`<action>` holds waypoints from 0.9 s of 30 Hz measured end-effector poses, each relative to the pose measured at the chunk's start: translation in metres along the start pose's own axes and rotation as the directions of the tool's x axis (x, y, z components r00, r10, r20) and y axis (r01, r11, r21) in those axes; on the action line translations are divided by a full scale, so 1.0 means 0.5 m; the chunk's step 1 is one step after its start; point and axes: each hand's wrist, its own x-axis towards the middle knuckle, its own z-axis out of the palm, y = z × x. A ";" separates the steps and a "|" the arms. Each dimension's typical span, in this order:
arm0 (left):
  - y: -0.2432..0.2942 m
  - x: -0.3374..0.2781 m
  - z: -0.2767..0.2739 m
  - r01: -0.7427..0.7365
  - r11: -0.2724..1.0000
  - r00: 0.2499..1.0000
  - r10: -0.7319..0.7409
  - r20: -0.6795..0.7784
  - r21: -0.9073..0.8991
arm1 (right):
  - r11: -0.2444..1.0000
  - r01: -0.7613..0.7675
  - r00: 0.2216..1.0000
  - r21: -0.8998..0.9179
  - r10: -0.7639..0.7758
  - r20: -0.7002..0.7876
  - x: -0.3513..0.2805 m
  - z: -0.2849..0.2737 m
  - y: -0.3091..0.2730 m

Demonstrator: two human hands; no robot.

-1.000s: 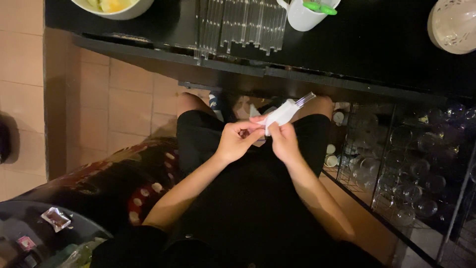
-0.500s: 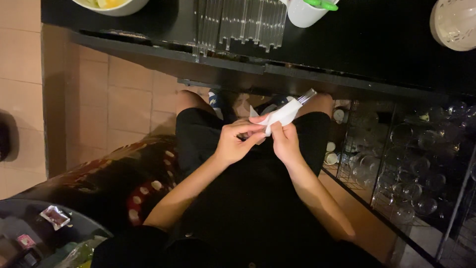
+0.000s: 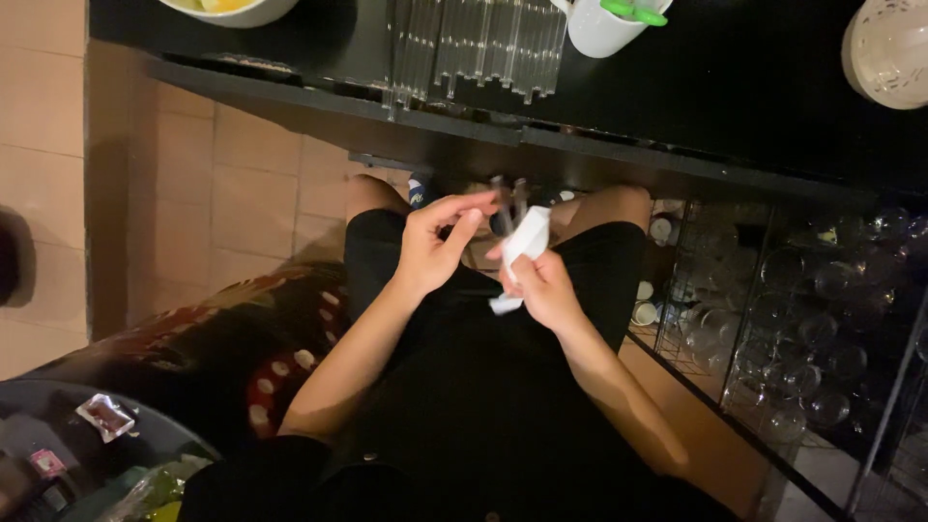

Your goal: Cleaning and polishing reusable straws and spoons using a white cloth.

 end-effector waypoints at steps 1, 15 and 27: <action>-0.007 0.001 0.003 0.002 1.000 1.000 -0.002 -0.002 -0.002 | 1.000 -0.003 1.000 -0.001 0.003 0.001 -0.003 0.003 0.000; -0.050 0.019 -0.028 0.092 0.939 0.987 -0.130 -0.096 -0.331 | 0.960 -0.157 0.974 -0.232 0.189 0.125 0.000 0.033 -0.057; -0.014 0.006 -0.004 0.093 0.947 0.996 -0.084 0.043 -0.308 | 0.969 0.021 0.993 -0.246 0.008 0.114 0.002 0.056 -0.079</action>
